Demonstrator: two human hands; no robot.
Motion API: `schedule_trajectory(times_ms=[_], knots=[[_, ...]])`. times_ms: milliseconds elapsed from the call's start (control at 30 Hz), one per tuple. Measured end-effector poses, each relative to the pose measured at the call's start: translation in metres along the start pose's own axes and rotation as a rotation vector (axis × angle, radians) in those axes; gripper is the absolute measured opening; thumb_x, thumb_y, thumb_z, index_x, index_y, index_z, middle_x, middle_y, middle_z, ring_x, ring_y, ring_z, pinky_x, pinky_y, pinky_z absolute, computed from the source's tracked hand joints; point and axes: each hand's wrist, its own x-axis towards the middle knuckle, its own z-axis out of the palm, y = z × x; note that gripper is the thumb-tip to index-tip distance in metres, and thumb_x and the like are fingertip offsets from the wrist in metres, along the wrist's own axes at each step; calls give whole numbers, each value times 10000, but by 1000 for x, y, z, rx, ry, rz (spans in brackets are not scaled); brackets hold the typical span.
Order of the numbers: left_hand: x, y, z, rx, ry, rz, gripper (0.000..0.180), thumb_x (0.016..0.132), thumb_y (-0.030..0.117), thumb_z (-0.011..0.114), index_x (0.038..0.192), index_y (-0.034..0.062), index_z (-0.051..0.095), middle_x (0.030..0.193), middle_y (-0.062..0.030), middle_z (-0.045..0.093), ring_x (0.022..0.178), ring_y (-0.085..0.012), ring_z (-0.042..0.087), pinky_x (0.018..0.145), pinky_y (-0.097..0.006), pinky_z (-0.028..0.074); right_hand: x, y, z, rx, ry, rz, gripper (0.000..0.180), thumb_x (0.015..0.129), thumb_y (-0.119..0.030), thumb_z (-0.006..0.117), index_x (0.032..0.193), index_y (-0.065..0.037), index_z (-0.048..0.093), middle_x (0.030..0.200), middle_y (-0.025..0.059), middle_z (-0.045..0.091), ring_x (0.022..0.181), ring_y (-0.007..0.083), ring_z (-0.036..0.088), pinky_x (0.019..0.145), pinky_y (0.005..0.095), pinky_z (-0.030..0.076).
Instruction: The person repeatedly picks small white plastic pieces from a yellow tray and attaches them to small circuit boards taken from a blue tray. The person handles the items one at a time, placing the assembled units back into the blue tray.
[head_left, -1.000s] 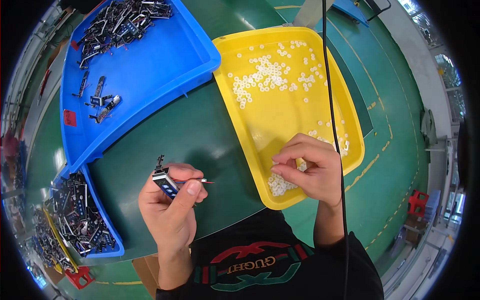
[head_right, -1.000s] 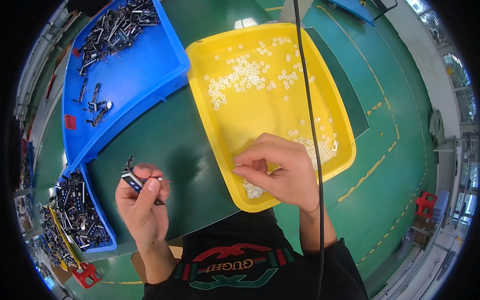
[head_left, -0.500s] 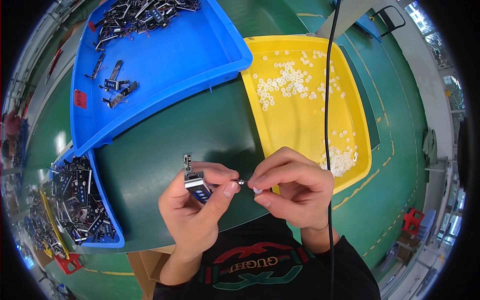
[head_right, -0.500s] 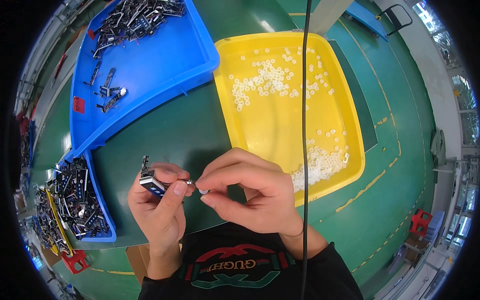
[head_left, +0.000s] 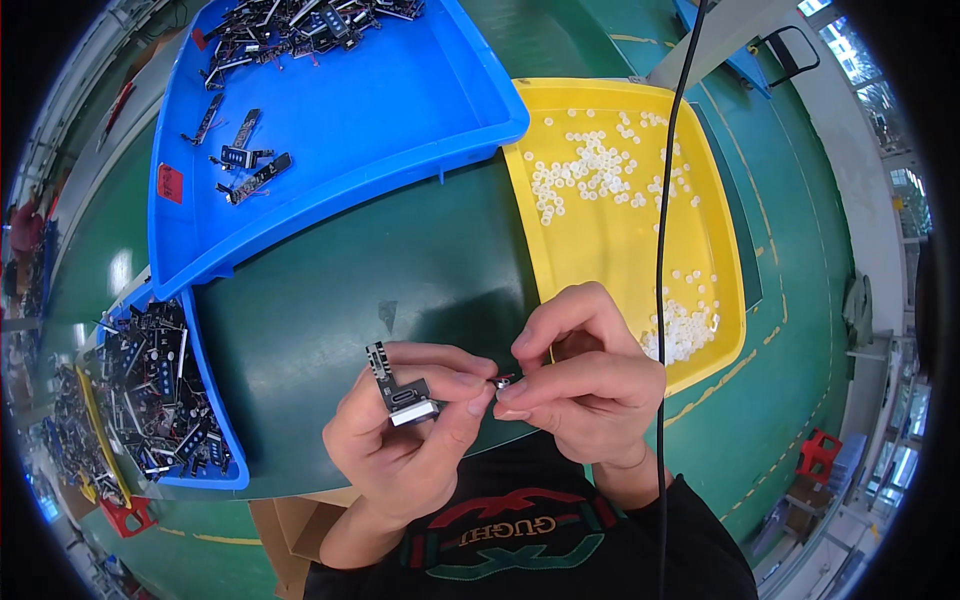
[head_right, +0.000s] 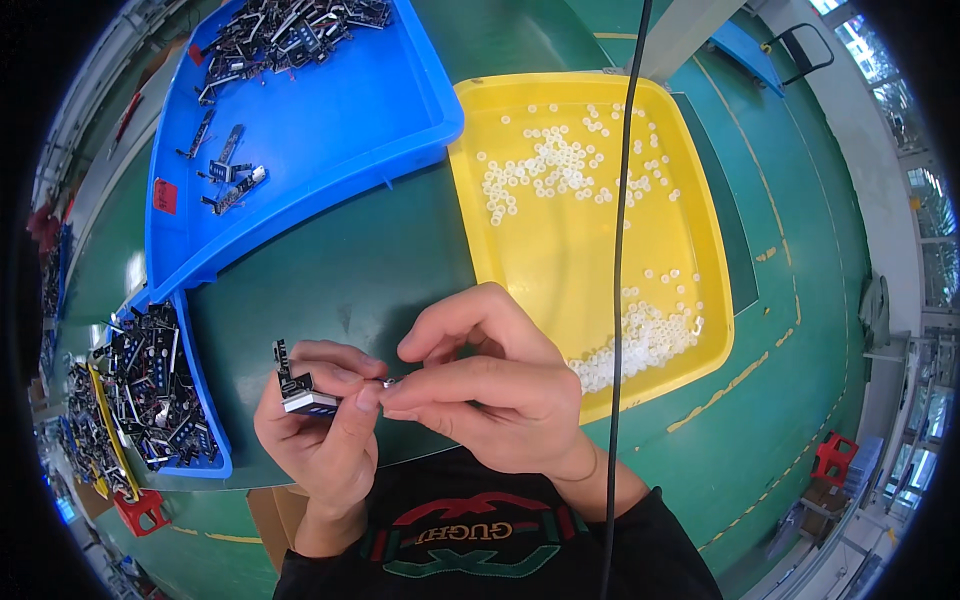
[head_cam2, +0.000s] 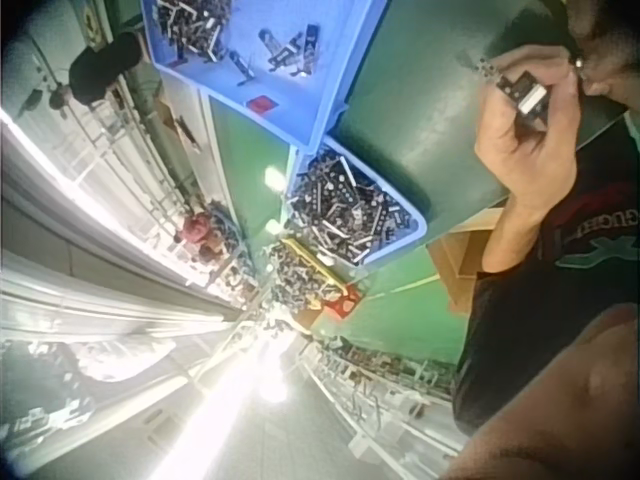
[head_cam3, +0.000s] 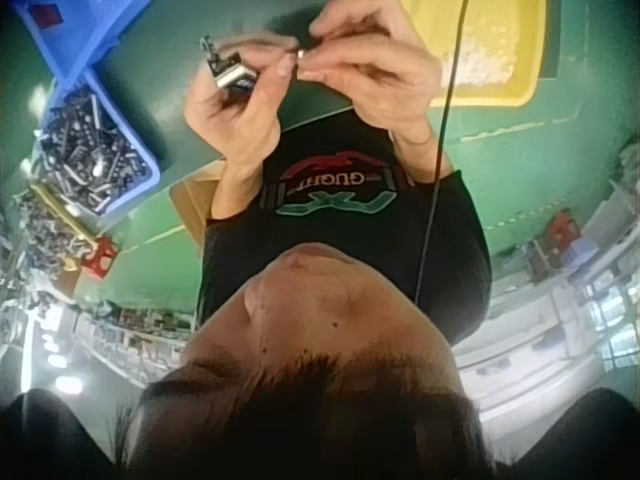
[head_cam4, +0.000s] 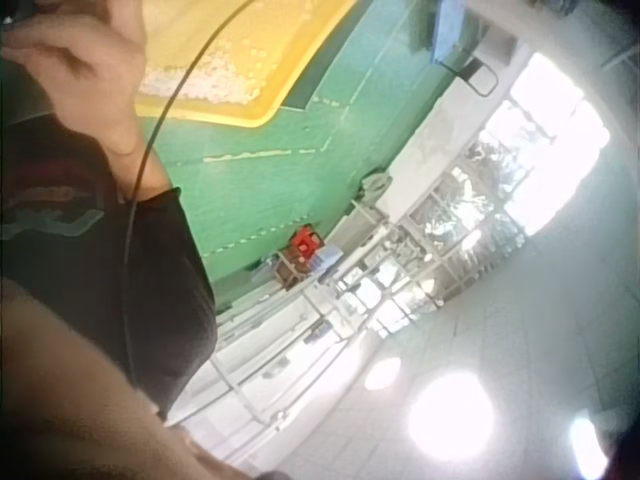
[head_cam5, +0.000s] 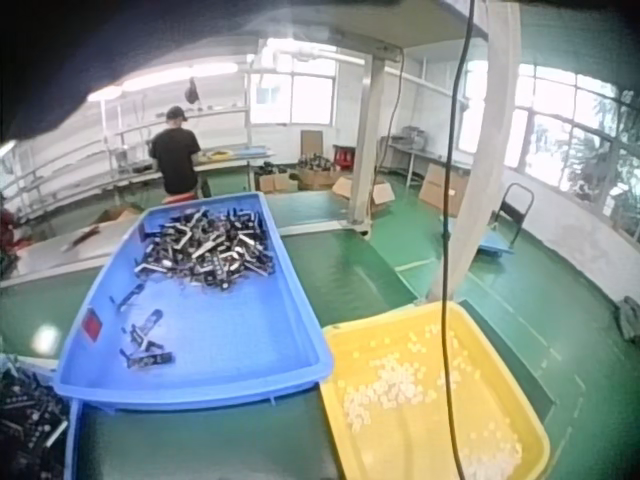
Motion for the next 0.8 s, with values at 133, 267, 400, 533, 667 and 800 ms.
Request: schedule_trajectory(times_ms=[133,267,400,533,667,800], knots=[[0,1,-2,-9,-31,19,81,777,-44,684,838,-24,635,858,-187,666,723,-165,626,609,-252,489,0,1,-1,87,1,89,222,706,28,767,920,10,712,948,121,580,798,155,572,649,244,466],[2,6,1,20,-42,39,74,763,-37,691,812,-16,639,823,-172,672,715,-197,623,611,-273,490,0,-2,0,132,-15,171,275,711,33,764,977,11,698,939,113,589,790,146,569,647,243,456],[5,4,-5,136,-99,109,85,727,-41,703,773,6,650,801,-116,680,703,-197,609,606,-271,473,1,1,-6,100,-120,123,275,728,52,747,993,30,679,926,107,597,809,149,577,675,251,462],[8,7,-7,199,-144,146,128,671,-52,706,748,39,660,797,-70,688,694,-182,598,609,-266,457,-2,-1,-2,440,-65,310,222,766,72,710,978,44,652,931,102,592,849,163,589,717,264,479],[14,10,-7,239,-248,186,151,647,-57,699,746,51,662,799,-61,690,690,-178,599,616,-270,457,-3,0,-7,750,-66,518,219,766,101,695,965,43,625,935,94,585,865,160,589,749,274,487],[15,9,-9,153,-306,109,150,662,-55,695,777,33,658,810,-88,689,700,-186,610,627,-273,464,-4,0,-9,820,-53,579,258,758,113,693,992,39,615,957,87,586,871,147,584,754,268,477]])
